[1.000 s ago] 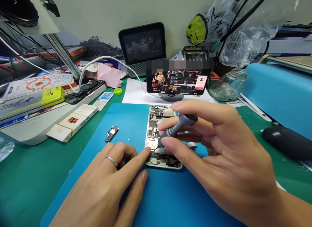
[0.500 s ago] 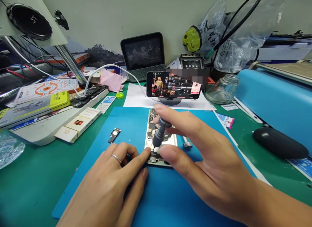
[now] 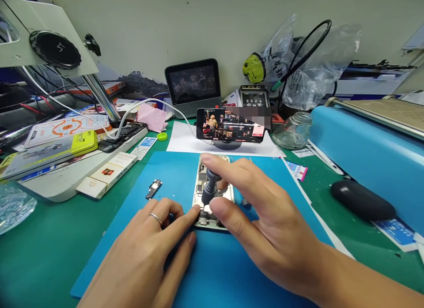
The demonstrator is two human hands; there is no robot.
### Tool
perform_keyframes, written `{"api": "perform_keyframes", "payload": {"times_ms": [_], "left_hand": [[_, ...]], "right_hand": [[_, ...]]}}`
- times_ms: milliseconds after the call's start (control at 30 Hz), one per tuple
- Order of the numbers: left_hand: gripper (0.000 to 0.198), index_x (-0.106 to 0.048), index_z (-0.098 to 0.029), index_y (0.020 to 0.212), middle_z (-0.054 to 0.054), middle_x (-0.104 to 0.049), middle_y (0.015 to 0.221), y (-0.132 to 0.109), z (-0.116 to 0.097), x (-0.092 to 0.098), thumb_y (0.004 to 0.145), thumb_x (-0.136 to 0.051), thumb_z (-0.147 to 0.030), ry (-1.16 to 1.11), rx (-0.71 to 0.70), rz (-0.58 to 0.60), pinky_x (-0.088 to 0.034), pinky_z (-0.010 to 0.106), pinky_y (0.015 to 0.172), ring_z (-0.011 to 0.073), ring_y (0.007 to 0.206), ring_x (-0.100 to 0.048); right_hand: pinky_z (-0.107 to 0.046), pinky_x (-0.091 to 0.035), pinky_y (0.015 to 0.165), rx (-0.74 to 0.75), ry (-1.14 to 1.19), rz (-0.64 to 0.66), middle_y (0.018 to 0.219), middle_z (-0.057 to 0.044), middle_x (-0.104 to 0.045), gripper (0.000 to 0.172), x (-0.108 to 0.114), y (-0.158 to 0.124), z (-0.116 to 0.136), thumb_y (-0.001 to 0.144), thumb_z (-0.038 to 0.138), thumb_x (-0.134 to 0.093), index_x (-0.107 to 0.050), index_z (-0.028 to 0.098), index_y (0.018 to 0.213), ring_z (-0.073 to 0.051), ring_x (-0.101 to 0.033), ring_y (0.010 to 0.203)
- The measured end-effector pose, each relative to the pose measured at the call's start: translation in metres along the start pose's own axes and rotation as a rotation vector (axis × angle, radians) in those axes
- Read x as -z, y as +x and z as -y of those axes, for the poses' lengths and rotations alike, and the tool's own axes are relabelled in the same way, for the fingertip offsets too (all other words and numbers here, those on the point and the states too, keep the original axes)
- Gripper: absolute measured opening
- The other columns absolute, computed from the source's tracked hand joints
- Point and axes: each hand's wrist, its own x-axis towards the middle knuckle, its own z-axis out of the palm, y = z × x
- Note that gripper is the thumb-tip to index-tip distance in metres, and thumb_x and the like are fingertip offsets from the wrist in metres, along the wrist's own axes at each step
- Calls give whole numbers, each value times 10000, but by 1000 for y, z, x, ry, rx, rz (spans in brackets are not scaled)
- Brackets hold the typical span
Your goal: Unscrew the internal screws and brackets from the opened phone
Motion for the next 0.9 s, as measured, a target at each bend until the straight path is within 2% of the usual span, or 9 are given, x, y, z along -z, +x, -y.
{"api": "perform_keyframes", "payload": {"times_ms": [100, 200, 333, 400, 500, 600, 733, 833, 900], "left_hand": [[492, -845, -267, 1579, 47, -770, 1149, 0, 3, 2, 1228, -535, -116, 1, -21, 16, -638, 424, 698, 275, 957, -780], [505, -862, -278, 1566, 48, -770, 1137, -1, 3, 0, 1225, -528, -114, 10, -5, 16, -638, 422, 714, 275, 957, -783], [520, -888, -268, 1546, 57, -775, 1129, -3, 0, -6, 1218, -519, -103, 37, 32, -14, -626, 446, 753, 288, 962, -780], [504, -887, -264, 1534, 56, -779, 1129, -4, 1, -8, 1218, -529, -104, 35, 24, -17, -623, 444, 772, 285, 973, -782], [498, -883, -281, 1537, 56, -784, 1146, -5, 2, -10, 1225, -531, -118, 34, 21, -31, -622, 441, 792, 284, 982, -779], [527, -890, -305, 1570, 60, -787, 1157, -7, 4, -11, 1230, -525, -133, 41, 19, -24, -618, 452, 797, 294, 983, -783], [521, -904, -310, 1570, 65, -791, 1154, -8, 5, -13, 1224, -554, -138, 46, 10, -14, -612, 453, 795, 302, 993, -796], [520, -896, -290, 1595, 64, -783, 1135, -8, 8, -14, 1214, -581, -128, 47, -6, -11, -601, 445, 783, 297, 977, -798], [531, -888, -288, 1617, 68, -780, 1134, -9, 10, -15, 1221, -574, -126, 43, -10, -5, -597, 439, 771, 300, 980, -805]], "right_hand": [[-356, -753, 1331, 17, 1, 9, 1679, 116, -893, 649, -3, 1, -2, 1335, 444, -733, -603, 723, 1906, -218, -892, 1528], [-343, -709, 1386, 18, -32, 24, 1673, 122, -904, 730, -5, 2, -2, 1320, 306, -735, -589, 684, 1927, -198, -911, 1501], [-366, -755, 1331, 33, -37, 38, 1714, 97, -891, 825, -4, 0, -2, 1310, 226, -709, -515, 679, 1970, -219, -928, 1486], [-376, -758, 1330, 28, -17, 35, 1683, 82, -907, 812, -4, -1, -3, 1304, 216, -722, -548, 672, 1953, -225, -926, 1496], [-309, -758, 1289, 34, 28, 1, 1569, 80, -949, 755, -6, -1, -4, 1302, 238, -748, -608, 661, 1912, -188, -953, 1405], [-279, -757, 1263, 29, 46, 1, 1599, 72, -942, 735, -11, 2, -4, 1317, 229, -735, -610, 641, 1913, -172, -956, 1400], [-350, -739, 1333, 54, 24, 9, 1688, 44, -914, 798, -14, 4, -3, 1311, 196, -733, -556, 625, 1960, -214, -928, 1506], [-469, -692, 1419, 69, 3, 22, 1701, 6, -910, 832, -10, 2, -1, 1297, 183, -750, -535, 591, 1989, -269, -924, 1525], [-483, -699, 1410, 73, -8, 34, 1723, -11, -898, 865, -7, 0, 0, 1288, 172, -759, -509, 577, 2010, -285, -927, 1520]]}}
